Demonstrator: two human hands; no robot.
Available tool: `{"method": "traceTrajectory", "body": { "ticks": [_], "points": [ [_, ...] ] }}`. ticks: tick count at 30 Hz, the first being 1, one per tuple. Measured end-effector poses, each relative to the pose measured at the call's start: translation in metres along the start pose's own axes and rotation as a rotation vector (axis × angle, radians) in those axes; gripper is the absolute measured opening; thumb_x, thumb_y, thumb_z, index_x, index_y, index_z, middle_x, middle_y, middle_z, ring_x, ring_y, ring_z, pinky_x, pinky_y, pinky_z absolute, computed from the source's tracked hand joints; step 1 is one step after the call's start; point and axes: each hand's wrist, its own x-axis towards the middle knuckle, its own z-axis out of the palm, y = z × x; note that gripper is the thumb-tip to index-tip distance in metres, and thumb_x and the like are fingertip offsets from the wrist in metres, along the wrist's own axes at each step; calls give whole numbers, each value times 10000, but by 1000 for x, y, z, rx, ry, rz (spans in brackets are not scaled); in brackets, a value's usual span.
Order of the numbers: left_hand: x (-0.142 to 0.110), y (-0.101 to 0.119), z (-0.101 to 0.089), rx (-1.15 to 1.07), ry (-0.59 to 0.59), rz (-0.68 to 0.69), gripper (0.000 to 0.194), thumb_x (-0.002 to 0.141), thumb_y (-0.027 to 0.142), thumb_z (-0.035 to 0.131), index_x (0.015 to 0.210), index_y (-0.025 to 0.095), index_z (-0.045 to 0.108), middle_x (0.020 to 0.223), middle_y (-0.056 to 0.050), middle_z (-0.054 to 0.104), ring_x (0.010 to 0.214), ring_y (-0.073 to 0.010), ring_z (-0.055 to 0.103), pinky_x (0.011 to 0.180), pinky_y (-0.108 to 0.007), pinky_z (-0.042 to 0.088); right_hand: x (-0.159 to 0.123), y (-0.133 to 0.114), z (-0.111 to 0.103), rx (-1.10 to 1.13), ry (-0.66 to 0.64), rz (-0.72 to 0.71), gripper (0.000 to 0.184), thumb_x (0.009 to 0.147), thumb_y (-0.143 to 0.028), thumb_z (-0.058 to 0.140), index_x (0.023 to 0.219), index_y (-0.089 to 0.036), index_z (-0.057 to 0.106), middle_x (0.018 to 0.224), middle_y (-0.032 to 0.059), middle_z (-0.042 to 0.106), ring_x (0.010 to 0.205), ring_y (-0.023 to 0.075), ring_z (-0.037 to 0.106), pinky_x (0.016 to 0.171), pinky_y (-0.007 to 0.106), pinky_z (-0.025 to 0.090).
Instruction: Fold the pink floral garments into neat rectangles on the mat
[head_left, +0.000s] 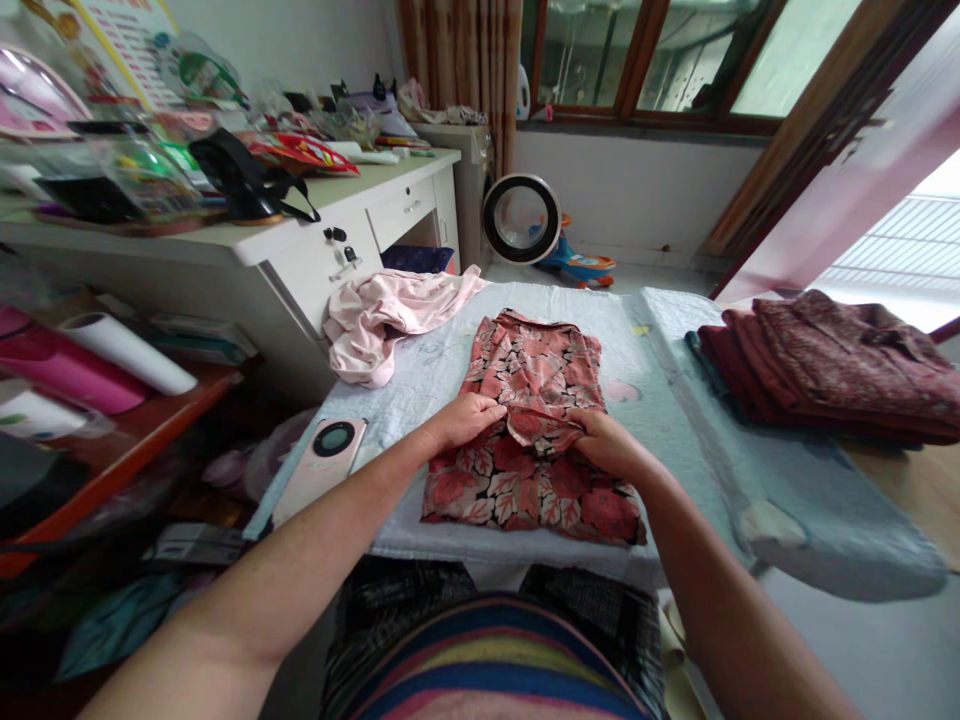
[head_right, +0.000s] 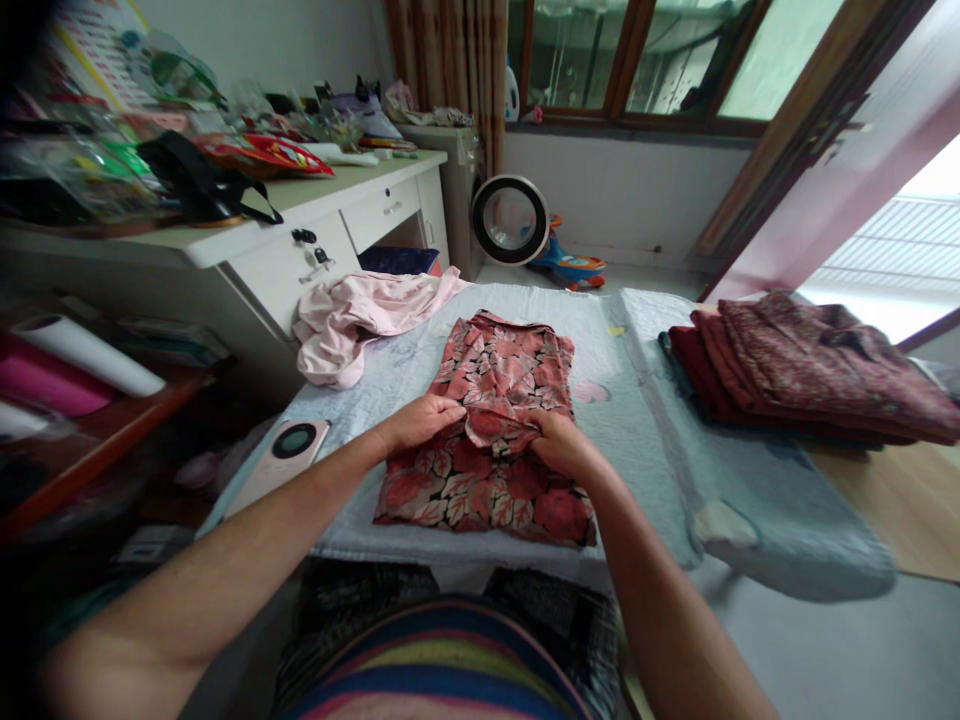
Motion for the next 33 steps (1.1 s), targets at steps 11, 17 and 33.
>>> {"method": "traceTrajectory", "body": {
  "ticks": [11,17,33],
  "points": [
    [-21,5,15,-41,-221,93,211,773,256,645,923,131,725,897,-28,737,815,-189,637,743,-263,482,-22,-22,11,-109,-171,-89,252,805,-271,660,1038,-185,702,994,53,733,879,207,656,748,260,445],
    [-26,15,17,26,-99,93,206,797,267,626,939,139,705,914,-35,735,826,-195,641,755,-262,483,-21,-21,16,-189,-87,-142,162,801,-152,602,924,-174,706,993,71,720,922,209,639,815,271,439],
    [-26,15,43,181,-162,233,179,763,274,700,913,196,760,869,-18,716,833,-195,656,741,-233,441,-19,-24,35,-304,-132,-134,312,738,-115,582,1024,-154,702,1078,101,680,978,214,615,824,268,416]
  ]
}}
